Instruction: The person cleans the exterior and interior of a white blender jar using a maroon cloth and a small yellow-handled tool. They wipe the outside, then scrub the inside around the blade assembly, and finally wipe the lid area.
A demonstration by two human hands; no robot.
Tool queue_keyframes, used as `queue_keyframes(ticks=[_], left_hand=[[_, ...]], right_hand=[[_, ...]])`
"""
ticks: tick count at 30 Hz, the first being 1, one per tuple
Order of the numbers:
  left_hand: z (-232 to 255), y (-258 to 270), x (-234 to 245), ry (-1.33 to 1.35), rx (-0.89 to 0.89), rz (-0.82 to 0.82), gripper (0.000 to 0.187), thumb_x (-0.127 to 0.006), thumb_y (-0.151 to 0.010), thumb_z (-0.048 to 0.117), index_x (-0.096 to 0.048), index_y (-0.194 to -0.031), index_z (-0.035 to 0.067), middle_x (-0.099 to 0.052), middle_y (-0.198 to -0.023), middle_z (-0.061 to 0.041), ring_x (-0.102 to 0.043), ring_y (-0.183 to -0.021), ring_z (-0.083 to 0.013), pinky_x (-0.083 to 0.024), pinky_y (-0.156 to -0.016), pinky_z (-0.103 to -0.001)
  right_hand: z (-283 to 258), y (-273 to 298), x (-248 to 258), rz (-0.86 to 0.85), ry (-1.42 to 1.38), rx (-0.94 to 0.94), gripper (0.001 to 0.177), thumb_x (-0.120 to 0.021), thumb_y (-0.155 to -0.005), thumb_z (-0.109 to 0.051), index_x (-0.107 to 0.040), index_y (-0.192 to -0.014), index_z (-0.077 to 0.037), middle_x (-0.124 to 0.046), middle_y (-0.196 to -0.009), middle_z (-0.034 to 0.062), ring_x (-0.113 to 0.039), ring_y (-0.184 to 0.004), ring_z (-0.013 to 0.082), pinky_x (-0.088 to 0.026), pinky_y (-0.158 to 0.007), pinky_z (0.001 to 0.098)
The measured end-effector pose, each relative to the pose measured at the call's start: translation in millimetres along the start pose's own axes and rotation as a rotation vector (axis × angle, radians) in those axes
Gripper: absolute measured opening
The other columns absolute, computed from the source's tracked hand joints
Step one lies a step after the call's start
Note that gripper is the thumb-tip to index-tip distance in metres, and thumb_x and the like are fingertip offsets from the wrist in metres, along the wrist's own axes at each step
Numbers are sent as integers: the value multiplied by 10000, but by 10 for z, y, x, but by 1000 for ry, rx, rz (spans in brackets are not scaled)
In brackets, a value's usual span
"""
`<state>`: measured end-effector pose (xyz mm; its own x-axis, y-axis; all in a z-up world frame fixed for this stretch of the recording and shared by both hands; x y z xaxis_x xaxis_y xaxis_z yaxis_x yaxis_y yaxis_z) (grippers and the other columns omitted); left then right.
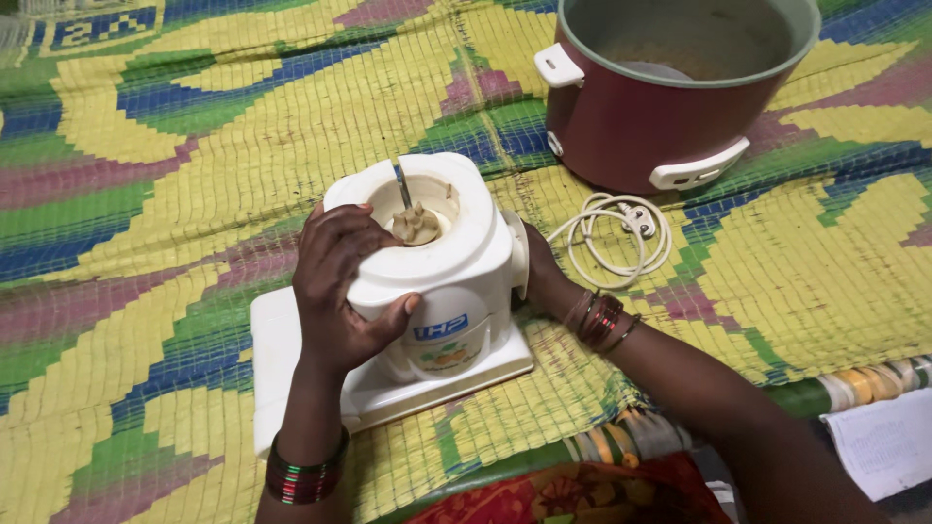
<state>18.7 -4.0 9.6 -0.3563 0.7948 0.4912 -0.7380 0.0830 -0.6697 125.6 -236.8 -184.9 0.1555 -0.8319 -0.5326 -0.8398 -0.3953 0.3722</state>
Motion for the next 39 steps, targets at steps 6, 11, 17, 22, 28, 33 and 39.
queue_keyframes(ticks=[6,11,17,22,28,33,39], left_hand=[[-22,20,-2,0,1,12,480,-771,-830,469,-692,-1083,68,-646,-1132,-112,-629,-1258,-343,-453,-1106,-511],[-39,43,-5,-7,-2,20,480,-769,-843,477,-690,-1088,72,-653,-1135,-111,-629,-1260,-336,-441,-1121,-510],[-54,57,1,3,21,14,483,-767,-841,473,-685,-1106,77,-655,-1140,-112,-625,-1294,-341,-420,-1196,-543],[-90,47,7,14,49,17,485,-779,-845,447,-672,-1128,68,-655,-1180,-116,-617,-1321,-349,-382,-1214,-533],[-102,39,-30,62,68,34,466,-792,-818,388,-674,-1133,66,-664,-1184,-116,-602,-1328,-357,-422,-1220,-527],[-112,15,-49,75,39,52,458,-799,-811,349,-673,-1148,66,-657,-1198,-117,-594,-1337,-350,-375,-1257,-554],[-69,48,-53,61,28,58,454,-811,-796,331,-671,-1144,76,-667,-1186,-105,-592,-1343,-349,-316,-1298,-577]], right_hand=[[-14,108,9,86,60,-56,431,-453,-1057,-326,-558,-1296,17,-677,-1205,153,-696,-1046,210,-592,-900,345],[-192,417,-173,68,59,-101,429,-468,-1049,-292,-569,-1278,56,-676,-1229,202,-698,-1089,222,-610,-944,329],[-369,796,-298,96,221,-239,496,-319,-1047,-348,-517,-1273,47,-662,-1168,255,-738,-1046,301,-608,-837,384],[-460,1156,-246,-202,110,-108,425,-385,-1038,-277,-498,-1332,9,-652,-1234,239,-713,-1074,270,-616,-886,380],[-774,1314,-222,107,637,178,318,-532,-1001,-218,-509,-1271,-50,-681,-1161,162,-742,-972,234,-634,-782,350],[-1205,1439,-539,77,635,628,261,-597,-1049,-104,-533,-1291,-27,-644,-1215,119,-668,-1110,187,-606,-927,309],[-1479,933,-1177,-111,867,913,215,-514,-1074,-100,-590,-1242,12,-549,-1300,142,-657,-1193,222,-560,-1000,347]])
Point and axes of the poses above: each hand's wrist, its own y-axis away from the middle knuckle, its own x-axis out of the back of the hand, z = x × y, the point moved 2 cm from there along -y, towards the middle knuckle
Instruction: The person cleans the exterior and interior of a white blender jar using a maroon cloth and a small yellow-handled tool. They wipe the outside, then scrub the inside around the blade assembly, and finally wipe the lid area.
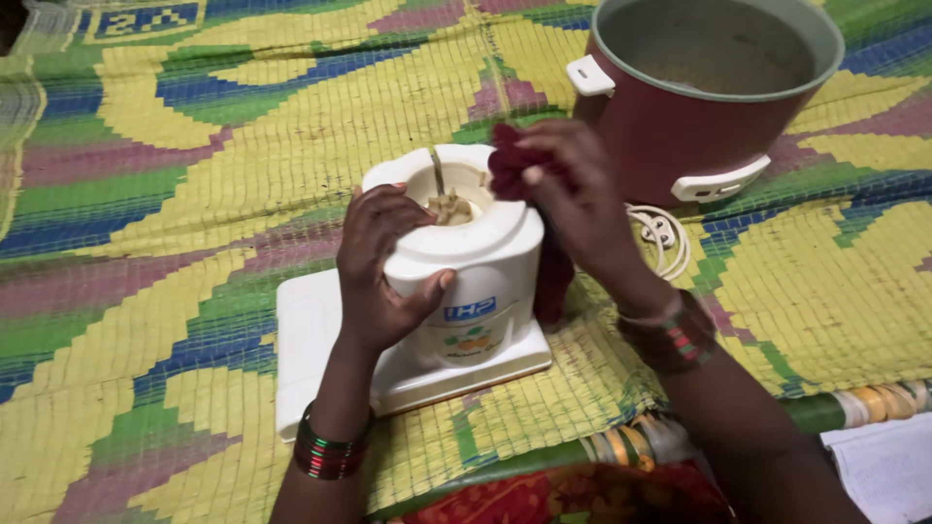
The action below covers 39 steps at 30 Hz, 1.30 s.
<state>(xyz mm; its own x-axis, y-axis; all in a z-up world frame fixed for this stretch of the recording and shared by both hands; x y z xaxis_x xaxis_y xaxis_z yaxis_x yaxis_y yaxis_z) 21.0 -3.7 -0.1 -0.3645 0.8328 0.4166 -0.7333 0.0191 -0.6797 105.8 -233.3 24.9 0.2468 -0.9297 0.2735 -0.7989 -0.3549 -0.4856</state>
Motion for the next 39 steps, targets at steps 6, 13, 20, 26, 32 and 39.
queue_keyframes(ticks=[6,13,20,26,32,39], left_hand=[[18,35,-72,-21,73,48,507,-776,-805,418,-676,-1191,103,-615,-1353,-129,-453,-1488,-372,-343,-1285,-550],[-180,116,-195,253,448,129,848,-417,-1012,662,-367,-1613,66,-255,-1742,-190,-287,-1627,-361,-285,-1301,-497],[-239,205,-272,471,582,168,927,-275,-1014,727,-240,-1643,46,-298,-1690,-233,-305,-1554,-352,-278,-1256,-455],[-213,278,-251,793,646,324,1029,-167,-935,806,-235,-1639,58,-374,-1643,-156,-401,-1501,-275,-324,-1238,-442],[-263,279,-200,659,654,411,926,-175,-991,763,-283,-1601,76,-636,-1272,-178,-590,-1215,-273,-422,-1113,-441],[-181,227,-190,448,591,374,726,-275,-1074,629,-377,-1501,50,-660,-1226,-143,-619,-1202,-243,-439,-1106,-427]], right_hand=[[-28,174,-224,20,137,29,336,-472,-1101,-179,-642,-1291,39,-625,-1349,179,-610,-1300,317,-487,-1113,410],[-372,531,-327,41,439,173,287,-580,-1050,-170,-678,-1274,-18,-674,-1334,144,-601,-1337,333,-485,-1144,459],[-688,382,-760,-257,614,359,423,-649,-979,-208,-617,-1361,-28,-597,-1465,155,-538,-1371,351,-422,-1120,503],[-648,-176,-977,-546,661,339,335,-620,-965,-252,-675,-1268,-121,-608,-1442,98,-531,-1372,300,-419,-1081,522],[-598,-512,-898,-704,569,200,313,-534,-1024,-261,-724,-1210,-95,-692,-1330,87,-654,-1200,278,-463,-1038,484],[-333,-663,-600,-636,432,20,374,-514,-1008,-240,-698,-1295,-84,-724,-1234,101,-715,-993,290,-549,-864,429]])
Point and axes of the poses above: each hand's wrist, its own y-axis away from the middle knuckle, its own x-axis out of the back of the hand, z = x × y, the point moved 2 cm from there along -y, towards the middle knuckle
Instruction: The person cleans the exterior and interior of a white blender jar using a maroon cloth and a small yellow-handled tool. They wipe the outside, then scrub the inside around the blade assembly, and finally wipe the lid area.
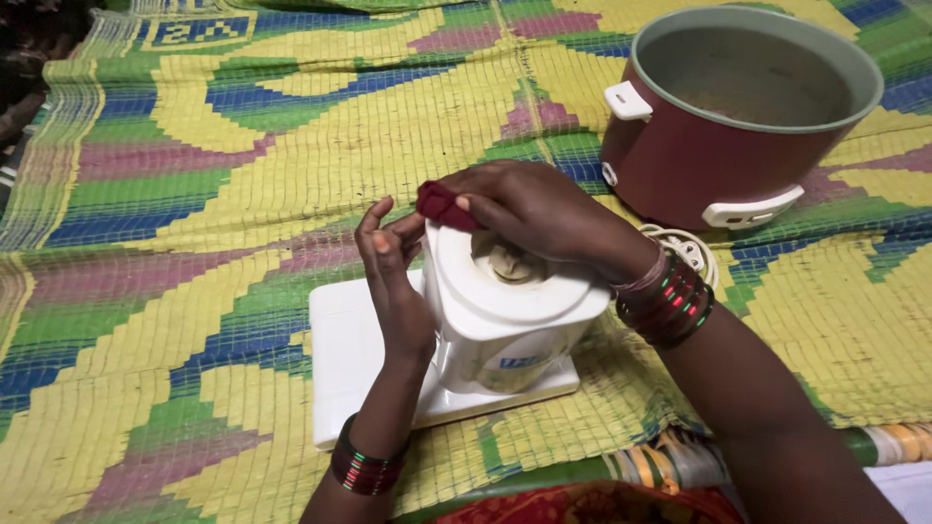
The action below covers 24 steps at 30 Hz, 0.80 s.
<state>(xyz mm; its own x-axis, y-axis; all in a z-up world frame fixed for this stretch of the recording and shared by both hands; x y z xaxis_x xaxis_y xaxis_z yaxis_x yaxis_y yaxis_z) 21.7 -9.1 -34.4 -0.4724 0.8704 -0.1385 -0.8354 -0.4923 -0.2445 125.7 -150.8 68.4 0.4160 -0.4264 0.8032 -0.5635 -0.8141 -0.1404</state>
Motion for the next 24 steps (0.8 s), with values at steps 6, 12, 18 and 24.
queue_keyframes(ticks=[6,12,18,24], left_hand=[[154,54,-63,-39,-3,-54,511,-524,-1053,375,-424,-1442,61,-639,-1231,-135,-594,-1176,-204,-452,-1069,-382],[266,63,-64,-93,-26,-83,499,-647,-990,245,-454,-1414,66,-618,-1237,-111,-578,-1132,-180,-461,-1019,-361],[272,107,-90,-243,-74,-109,460,-624,-1004,286,-545,-1395,56,-573,-1278,-118,-579,-1215,-218,-454,-1067,-387],[202,107,-85,-195,51,-203,653,-470,-1057,412,-337,-1574,35,-447,-1523,-137,-455,-1393,-256,-336,-1165,-396]], right_hand=[[2,212,34,115,-24,40,335,-537,-1047,-234,-689,-1276,-43,-743,-1191,131,-736,-977,287,-567,-854,417],[210,539,-46,162,-207,-540,349,-427,-1103,-227,-640,-1346,-95,-724,-1173,116,-715,-978,248,-568,-890,382],[555,946,-239,485,-524,-102,341,-442,-1106,-154,-640,-1292,52,-623,-1349,140,-598,-1249,203,-457,-1098,329],[675,1125,-550,642,-867,-221,450,-417,-1120,-257,-520,-1446,35,-595,-1432,129,-556,-1317,196,-413,-1151,322]])
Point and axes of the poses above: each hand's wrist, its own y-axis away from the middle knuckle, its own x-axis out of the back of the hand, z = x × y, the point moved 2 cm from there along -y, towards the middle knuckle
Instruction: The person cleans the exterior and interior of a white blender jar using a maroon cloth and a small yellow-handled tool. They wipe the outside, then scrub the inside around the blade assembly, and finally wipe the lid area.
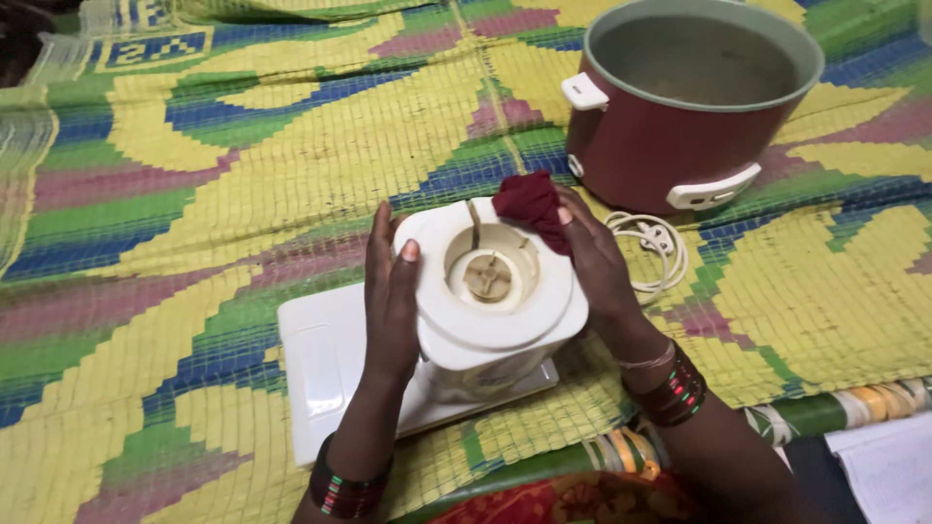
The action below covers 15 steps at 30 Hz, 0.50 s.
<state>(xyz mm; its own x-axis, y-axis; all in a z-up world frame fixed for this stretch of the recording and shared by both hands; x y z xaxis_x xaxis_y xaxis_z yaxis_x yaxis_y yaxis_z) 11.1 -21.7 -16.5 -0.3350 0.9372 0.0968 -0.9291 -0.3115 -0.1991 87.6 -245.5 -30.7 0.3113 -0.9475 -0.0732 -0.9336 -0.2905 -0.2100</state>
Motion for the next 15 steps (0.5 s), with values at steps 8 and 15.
queue_keyframes(ticks=[8,15], left_hand=[[76,25,-12,246,155,-28,638,-468,-1005,493,-516,-1438,27,-594,-1353,-154,-572,-1251,-243,-433,-1080,-368],[349,6,12,230,131,3,659,-476,-990,521,-541,-1405,14,-612,-1314,-150,-591,-1222,-242,-446,-1056,-365]], right_hand=[[-238,65,-183,9,-127,-73,533,-437,-1092,-308,-430,-1507,26,-577,-1452,134,-547,-1348,186,-405,-1156,322],[-483,45,-277,4,-327,-133,507,-530,-1053,-224,-460,-1481,39,-605,-1386,129,-586,-1258,184,-468,-1077,323]])
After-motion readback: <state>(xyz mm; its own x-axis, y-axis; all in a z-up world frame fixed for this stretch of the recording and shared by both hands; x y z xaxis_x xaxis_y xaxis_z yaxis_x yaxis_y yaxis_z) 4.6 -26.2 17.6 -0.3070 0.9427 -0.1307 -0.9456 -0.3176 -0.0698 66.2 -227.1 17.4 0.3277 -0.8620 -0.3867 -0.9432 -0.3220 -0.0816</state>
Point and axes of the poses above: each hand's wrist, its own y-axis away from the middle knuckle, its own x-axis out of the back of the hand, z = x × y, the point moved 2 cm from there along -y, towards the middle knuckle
